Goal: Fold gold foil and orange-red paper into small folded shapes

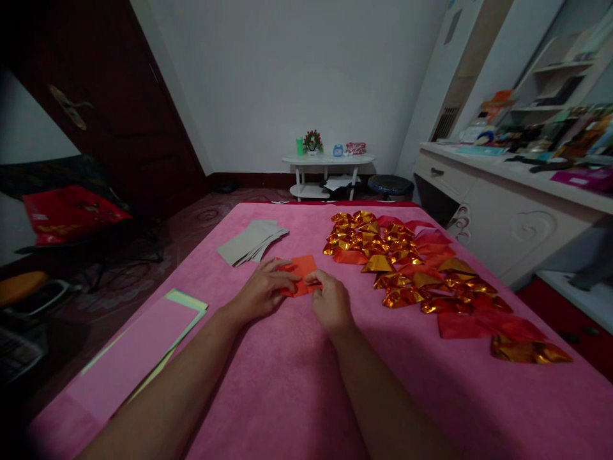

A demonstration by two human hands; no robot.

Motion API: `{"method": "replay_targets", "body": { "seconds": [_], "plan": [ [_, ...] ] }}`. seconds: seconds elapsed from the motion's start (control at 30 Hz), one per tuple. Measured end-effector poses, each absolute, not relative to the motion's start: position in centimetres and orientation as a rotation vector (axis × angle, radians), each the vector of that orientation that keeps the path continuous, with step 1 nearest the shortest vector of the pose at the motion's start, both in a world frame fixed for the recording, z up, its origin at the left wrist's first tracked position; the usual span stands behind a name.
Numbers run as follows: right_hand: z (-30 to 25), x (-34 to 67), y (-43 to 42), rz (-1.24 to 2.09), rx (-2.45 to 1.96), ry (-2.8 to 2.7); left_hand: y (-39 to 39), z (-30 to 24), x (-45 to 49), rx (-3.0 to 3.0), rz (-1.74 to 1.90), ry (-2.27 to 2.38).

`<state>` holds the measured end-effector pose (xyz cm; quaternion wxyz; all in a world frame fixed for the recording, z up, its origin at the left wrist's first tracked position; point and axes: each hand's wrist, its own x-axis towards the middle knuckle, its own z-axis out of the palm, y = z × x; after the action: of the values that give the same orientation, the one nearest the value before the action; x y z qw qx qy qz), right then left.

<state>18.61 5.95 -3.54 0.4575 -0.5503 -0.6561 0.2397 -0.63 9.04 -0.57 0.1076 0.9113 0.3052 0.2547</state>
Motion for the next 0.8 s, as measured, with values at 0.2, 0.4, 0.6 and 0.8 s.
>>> {"method": "replay_targets", "body": {
  "seconds": [0.2,0.4,0.6,0.8],
  "plan": [
    [-3.7,18.2,6.1,0.650,-1.244,-1.525,8.8,-0.4,-0.3,2.471,0.887,0.965],
    [-3.0,17.5,5.7,0.667,-1.087,-1.587,9.1,-0.1,-0.2,2.296,1.038,1.005],
    [-2.5,17.1,5.3,0.692,-1.129,-1.483,8.6,0.7,0.3,2.184,1.095,1.043],
    [-2.5,17.1,5.2,0.714,-1.170,-1.425,8.7,1.6,0.4,1.906,1.281,1.022]
  ]
}}
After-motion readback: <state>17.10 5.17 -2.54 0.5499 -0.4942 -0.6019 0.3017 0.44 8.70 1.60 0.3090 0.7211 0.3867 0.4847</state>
